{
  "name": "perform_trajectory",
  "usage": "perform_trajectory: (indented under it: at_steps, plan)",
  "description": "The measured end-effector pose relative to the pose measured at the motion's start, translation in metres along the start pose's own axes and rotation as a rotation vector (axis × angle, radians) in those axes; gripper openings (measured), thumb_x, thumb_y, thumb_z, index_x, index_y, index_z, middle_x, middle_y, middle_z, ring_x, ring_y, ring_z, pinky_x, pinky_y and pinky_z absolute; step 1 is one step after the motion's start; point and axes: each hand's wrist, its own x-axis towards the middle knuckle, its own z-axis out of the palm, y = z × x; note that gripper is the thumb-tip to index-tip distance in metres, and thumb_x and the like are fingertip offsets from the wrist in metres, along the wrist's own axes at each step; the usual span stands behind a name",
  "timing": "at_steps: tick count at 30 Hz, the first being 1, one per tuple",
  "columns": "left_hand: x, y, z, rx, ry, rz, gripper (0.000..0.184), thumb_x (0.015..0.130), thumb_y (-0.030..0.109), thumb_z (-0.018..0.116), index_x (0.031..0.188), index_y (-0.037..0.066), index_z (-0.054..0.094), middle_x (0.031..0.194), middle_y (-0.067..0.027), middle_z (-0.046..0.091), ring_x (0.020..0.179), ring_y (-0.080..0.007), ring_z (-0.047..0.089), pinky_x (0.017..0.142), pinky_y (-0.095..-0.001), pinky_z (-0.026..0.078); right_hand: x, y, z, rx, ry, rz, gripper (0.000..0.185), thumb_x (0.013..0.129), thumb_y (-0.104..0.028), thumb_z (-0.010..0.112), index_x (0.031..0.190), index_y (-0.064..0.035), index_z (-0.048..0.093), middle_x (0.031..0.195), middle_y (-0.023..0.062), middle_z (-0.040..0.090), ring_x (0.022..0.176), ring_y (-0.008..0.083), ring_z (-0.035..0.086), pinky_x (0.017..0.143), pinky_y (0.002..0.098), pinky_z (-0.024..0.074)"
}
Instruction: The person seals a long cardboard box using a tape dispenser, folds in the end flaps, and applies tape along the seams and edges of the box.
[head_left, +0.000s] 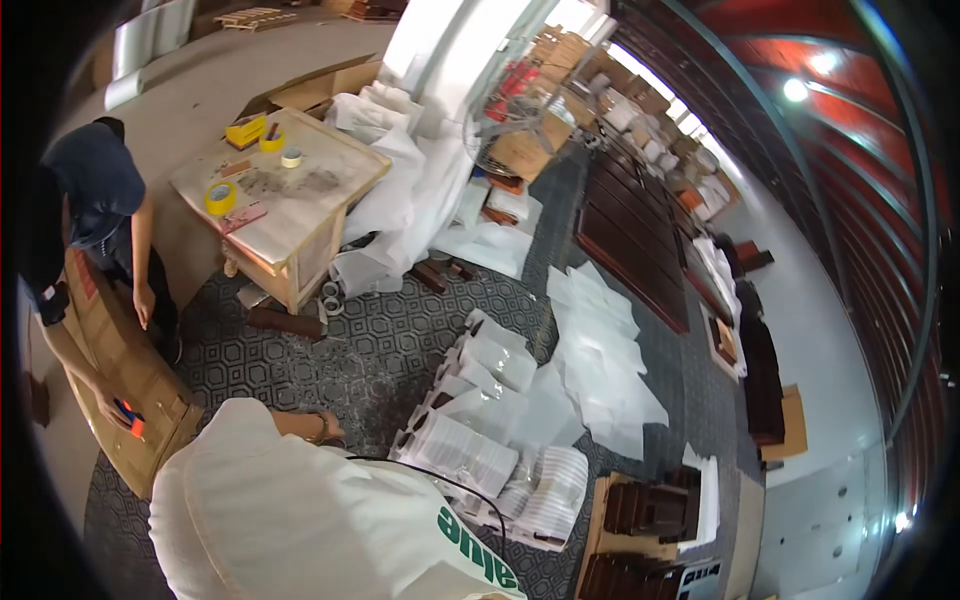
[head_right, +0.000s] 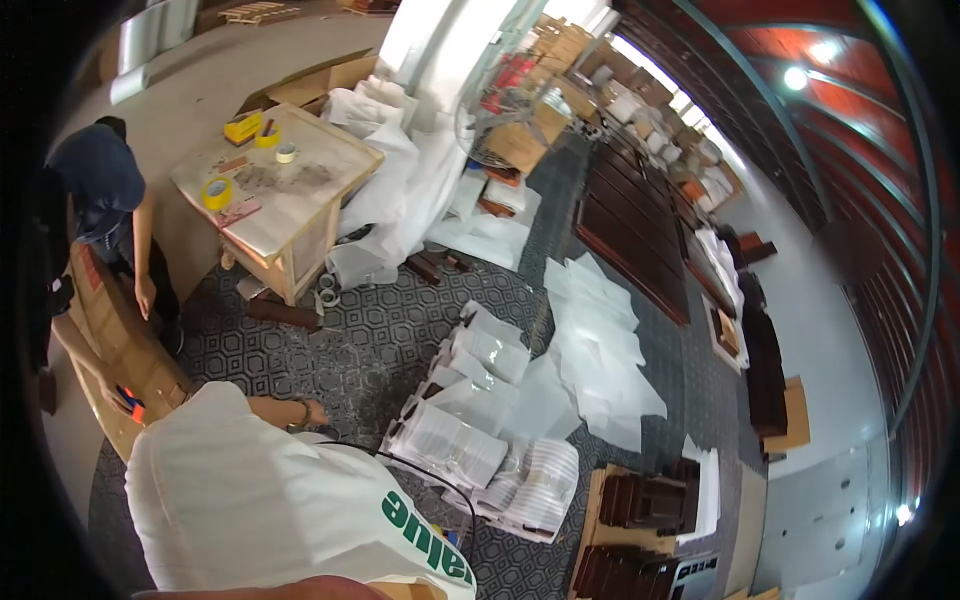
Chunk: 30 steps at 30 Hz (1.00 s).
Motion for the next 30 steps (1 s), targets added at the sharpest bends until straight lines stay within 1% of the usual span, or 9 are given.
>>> perform_trajectory:
  at_steps: [4, 6, 7, 13, 14, 16, 20, 25, 30]
  plan:
    - [-0.012, 0.018, -0.036, -0.074, -0.015, -0.012, 0.044, 0.085, 0.044, 0.046, 0.076, 0.007, 0.068, 0.076, -0.0066, 0.065, 0.068, -0.0246, 0.057, 0.066, -0.0410, 0.047, 0.003, -0.003, 0.015, -0.105, 0.031, 0.085, 0.062, 0.077, -0.055, 0.066, 0.114, -0.0044, 0.063, 0.107, 0.0093, 0.065, 0.095, 0.0245, 0.062, 0.078, 0.0353, 0.0487]
    - [-0.012, 0.013, -0.063, -0.157, -0.093, 0.011, 0.043, 0.086, 0.043, 0.048, 0.084, 0.006, 0.069, 0.090, -0.0065, 0.068, 0.077, -0.0237, 0.060, 0.070, -0.0385, 0.048, 0.004, 0.006, 0.025, -0.096, 0.038, 0.122, 0.063, 0.077, -0.055, 0.066, 0.114, -0.0044, 0.063, 0.107, 0.0092, 0.065, 0.095, 0.0245, 0.062, 0.077, 0.0354, 0.0486]
    - [-0.008, 0.005, -0.071, -0.100, -0.095, 0.033, 0.043, 0.086, 0.043, 0.048, 0.084, 0.006, 0.069, 0.090, -0.0065, 0.068, 0.077, -0.0237, 0.060, 0.070, -0.0385, 0.048, 0.003, 0.013, 0.032, -0.051, 0.038, 0.130, 0.063, 0.077, -0.055, 0.066, 0.114, -0.0044, 0.063, 0.107, 0.0091, 0.065, 0.095, 0.0245, 0.062, 0.077, 0.0354, 0.0485]
    - [0.020, -0.062, -0.102, -0.321, -0.196, -0.340, 0.041, 0.091, 0.035, 0.044, 0.092, 0.001, 0.065, 0.079, -0.0127, 0.061, 0.070, -0.0225, 0.056, 0.064, -0.0342, 0.047, 0.008, 0.063, 0.127, 0.309, -0.014, 0.193, 0.064, 0.077, -0.057, 0.065, 0.114, -0.0043, 0.064, 0.107, 0.0088, 0.065, 0.095, 0.0246, 0.062, 0.077, 0.0357, 0.0481]
    - [0.028, -0.074, -0.111, -0.265, -0.204, -0.319, 0.041, 0.091, 0.035, 0.044, 0.092, 0.001, 0.065, 0.079, -0.0127, 0.061, 0.070, -0.0225, 0.056, 0.064, -0.0342, 0.047, 0.008, 0.075, 0.145, 0.352, -0.021, 0.217, 0.064, 0.077, -0.057, 0.065, 0.114, -0.0043, 0.064, 0.107, 0.0088, 0.065, 0.095, 0.0246, 0.062, 0.076, 0.0357, 0.0481]
    - [0.039, -0.087, -0.117, -0.102, -0.263, -0.377, 0.039, 0.089, 0.039, 0.050, 0.076, 0.004, 0.062, 0.067, -0.0091, 0.055, 0.056, -0.0201, 0.047, 0.052, -0.0337, 0.042, -0.011, 0.104, 0.200, 0.430, -0.038, 0.298, 0.064, 0.077, -0.057, 0.065, 0.114, -0.0043, 0.064, 0.108, 0.0087, 0.065, 0.095, 0.0246, 0.062, 0.076, 0.0358, 0.0479]
    - [0.053, -0.092, -0.126, 0.019, -0.306, -0.279, 0.039, 0.088, 0.039, 0.051, 0.077, 0.004, 0.063, 0.069, -0.0098, 0.056, 0.058, -0.0217, 0.049, 0.054, -0.0346, 0.043, 0.000, 0.183, 0.255, 0.593, -0.023, 0.413, 0.066, 0.075, -0.059, 0.066, 0.113, -0.0059, 0.065, 0.108, 0.0090, 0.065, 0.095, 0.0250, 0.062, 0.076, 0.0359, 0.0482]
    - [0.043, 0.005, -0.144, 0.039, -0.230, -0.184, 0.038, 0.086, 0.038, 0.052, 0.078, 0.004, 0.064, 0.072, -0.0111, 0.059, 0.061, -0.0243, 0.051, 0.058, -0.0361, 0.044, 0.022, 0.229, 0.298, 0.672, 0.039, 0.459, 0.068, 0.071, -0.062, 0.067, 0.113, -0.0086, 0.066, 0.109, 0.0096, 0.065, 0.095, 0.0256, 0.062, 0.075, 0.0360, 0.0485]
    - [0.034, 0.091, -0.084, 0.013, -0.106, -0.033, 0.037, 0.084, 0.038, 0.052, 0.080, 0.003, 0.066, 0.076, -0.0124, 0.062, 0.065, -0.0270, 0.054, 0.061, -0.0376, 0.046, 0.060, 0.302, 0.273, 0.748, 0.173, 0.453, 0.071, 0.067, -0.065, 0.069, 0.112, -0.0112, 0.067, 0.110, 0.0101, 0.064, 0.095, 0.0261, 0.062, 0.074, 0.0362, 0.0489]
